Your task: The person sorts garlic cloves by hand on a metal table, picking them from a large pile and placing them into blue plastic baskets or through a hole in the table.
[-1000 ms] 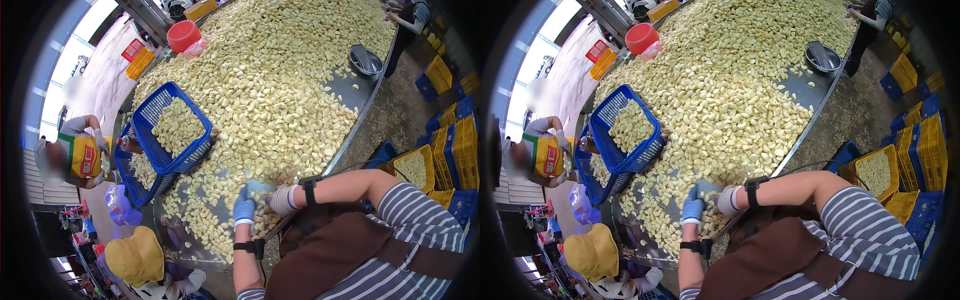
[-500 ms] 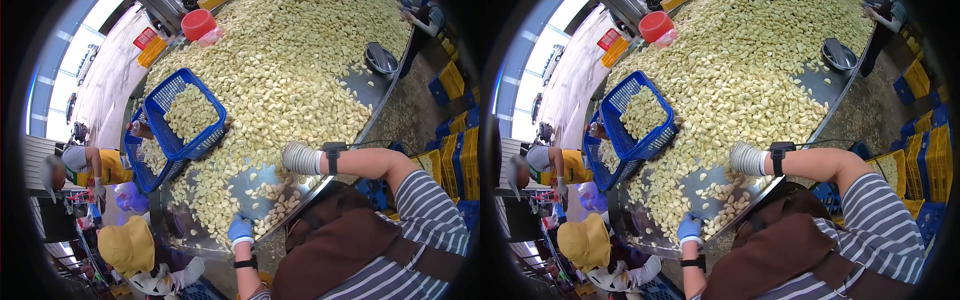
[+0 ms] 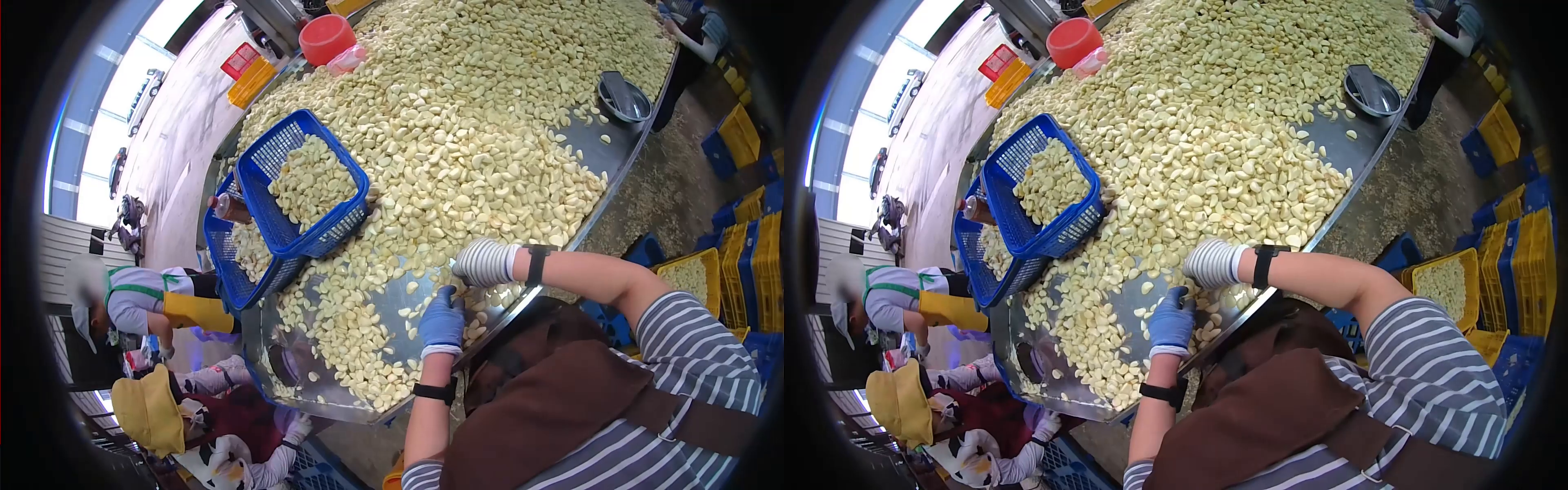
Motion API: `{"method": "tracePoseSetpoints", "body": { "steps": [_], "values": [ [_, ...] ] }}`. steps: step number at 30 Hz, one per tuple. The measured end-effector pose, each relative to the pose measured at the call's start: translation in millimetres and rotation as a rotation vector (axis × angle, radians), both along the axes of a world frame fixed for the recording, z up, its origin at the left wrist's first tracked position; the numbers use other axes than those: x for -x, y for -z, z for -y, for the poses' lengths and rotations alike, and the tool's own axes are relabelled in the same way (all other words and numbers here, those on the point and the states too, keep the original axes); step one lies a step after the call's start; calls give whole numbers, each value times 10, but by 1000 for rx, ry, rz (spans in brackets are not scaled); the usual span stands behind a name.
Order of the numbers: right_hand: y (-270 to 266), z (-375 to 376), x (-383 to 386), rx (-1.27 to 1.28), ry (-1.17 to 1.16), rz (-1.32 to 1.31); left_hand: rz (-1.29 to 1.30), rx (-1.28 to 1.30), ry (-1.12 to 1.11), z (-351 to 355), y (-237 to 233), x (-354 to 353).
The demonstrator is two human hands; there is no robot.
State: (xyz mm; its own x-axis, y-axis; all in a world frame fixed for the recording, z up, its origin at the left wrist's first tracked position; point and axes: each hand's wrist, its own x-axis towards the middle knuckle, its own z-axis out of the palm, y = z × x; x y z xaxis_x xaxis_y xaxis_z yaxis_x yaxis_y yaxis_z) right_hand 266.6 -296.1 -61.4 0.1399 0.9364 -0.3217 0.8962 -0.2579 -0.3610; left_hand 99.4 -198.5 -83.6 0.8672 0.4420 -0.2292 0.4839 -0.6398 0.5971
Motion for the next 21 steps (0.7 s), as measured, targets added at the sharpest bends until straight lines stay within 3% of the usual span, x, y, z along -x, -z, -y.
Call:
{"method": "tracePoseSetpoints", "body": {
  "steps": [2,4,8,10,11,14,18,20,21],
  "values": [
    [23,18,91,-37,-25,-12,-195,-70,-108,-7,-47,-66],
    [164,2,219,-28,-33,55,-156,-87,-190,-79,-257,-55],
    [246,-87,274,17,26,33,-212,156,-444,-261,-494,-31],
    [255,-129,306,31,40,33,-151,-60,-193,-310,-239,-25],
    [272,-139,326,51,53,35,-251,-69,-117,-306,-153,-95],
    [345,-117,271,-1,19,-7,-443,-207,-30,-266,31,-239],
    [194,-74,85,-20,-13,-79,-503,-167,1,-325,130,-169],
    [25,3,-112,52,467,-941,-534,-165,-25,-275,-9,-138],
    [2,73,-147,-55,590,-1265,-546,-150,-27,-273,-48,-116]
  ]
}}
